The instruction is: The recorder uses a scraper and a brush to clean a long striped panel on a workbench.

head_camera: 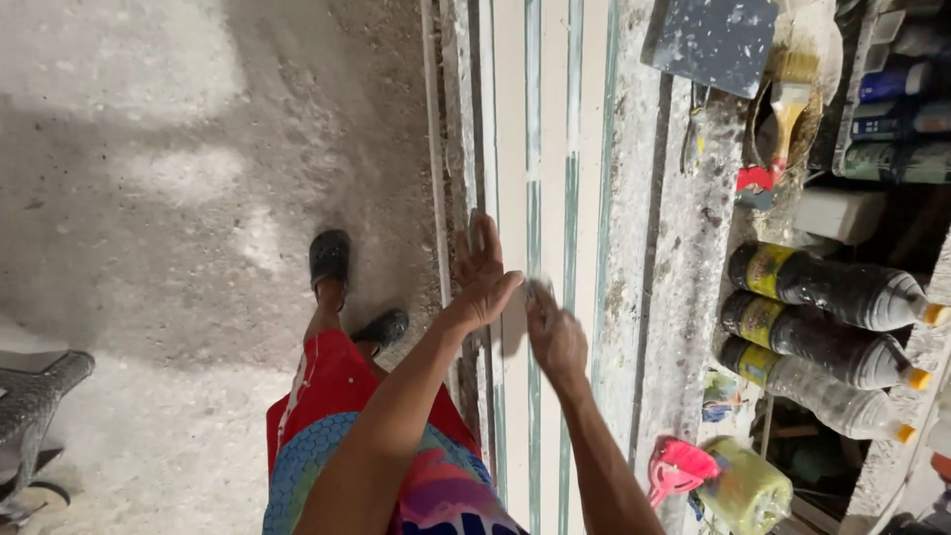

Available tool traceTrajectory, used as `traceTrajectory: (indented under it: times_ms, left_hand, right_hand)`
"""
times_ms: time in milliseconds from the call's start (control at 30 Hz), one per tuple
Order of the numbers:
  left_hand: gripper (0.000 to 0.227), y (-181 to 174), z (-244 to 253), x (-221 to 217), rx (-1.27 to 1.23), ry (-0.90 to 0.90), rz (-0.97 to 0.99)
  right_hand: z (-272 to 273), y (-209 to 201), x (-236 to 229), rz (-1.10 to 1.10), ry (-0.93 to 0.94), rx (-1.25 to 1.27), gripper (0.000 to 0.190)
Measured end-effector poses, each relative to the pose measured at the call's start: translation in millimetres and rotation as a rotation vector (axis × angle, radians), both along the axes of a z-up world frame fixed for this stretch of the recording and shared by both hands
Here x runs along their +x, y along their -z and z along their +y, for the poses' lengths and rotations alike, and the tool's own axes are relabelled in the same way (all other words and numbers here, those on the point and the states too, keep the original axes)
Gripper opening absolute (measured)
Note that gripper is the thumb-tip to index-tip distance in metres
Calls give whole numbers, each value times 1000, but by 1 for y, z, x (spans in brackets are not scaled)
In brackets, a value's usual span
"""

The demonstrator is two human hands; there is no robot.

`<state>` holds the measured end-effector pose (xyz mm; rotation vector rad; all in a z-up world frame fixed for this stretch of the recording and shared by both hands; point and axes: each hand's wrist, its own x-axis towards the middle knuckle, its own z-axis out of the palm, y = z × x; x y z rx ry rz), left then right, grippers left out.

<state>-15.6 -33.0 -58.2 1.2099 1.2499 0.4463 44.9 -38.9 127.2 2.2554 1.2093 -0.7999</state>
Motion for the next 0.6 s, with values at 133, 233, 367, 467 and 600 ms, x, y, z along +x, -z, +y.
traceTrajectory:
  times_ms: [133, 233, 367, 467, 600]
  left_hand:
    - [110, 7, 10, 2, -3, 17, 30]
    - [113, -11, 3, -4, -36, 10, -45]
    - [101, -13, 14, -12, -57, 15, -12]
    - [105, -42, 24, -22, -116, -5, -75]
    - [99, -19, 22, -7, -86, 17, -25]
  right_hand:
    - [95, 21, -2, 64, -139, 110, 48]
    - [111, 21, -4, 91, -163, 168, 49]
    - [63, -9, -11, 107, -16, 68, 52]
    - [29, 2, -1, 40, -18, 35, 52]
    - [98, 36, 18, 95, -98, 130, 50]
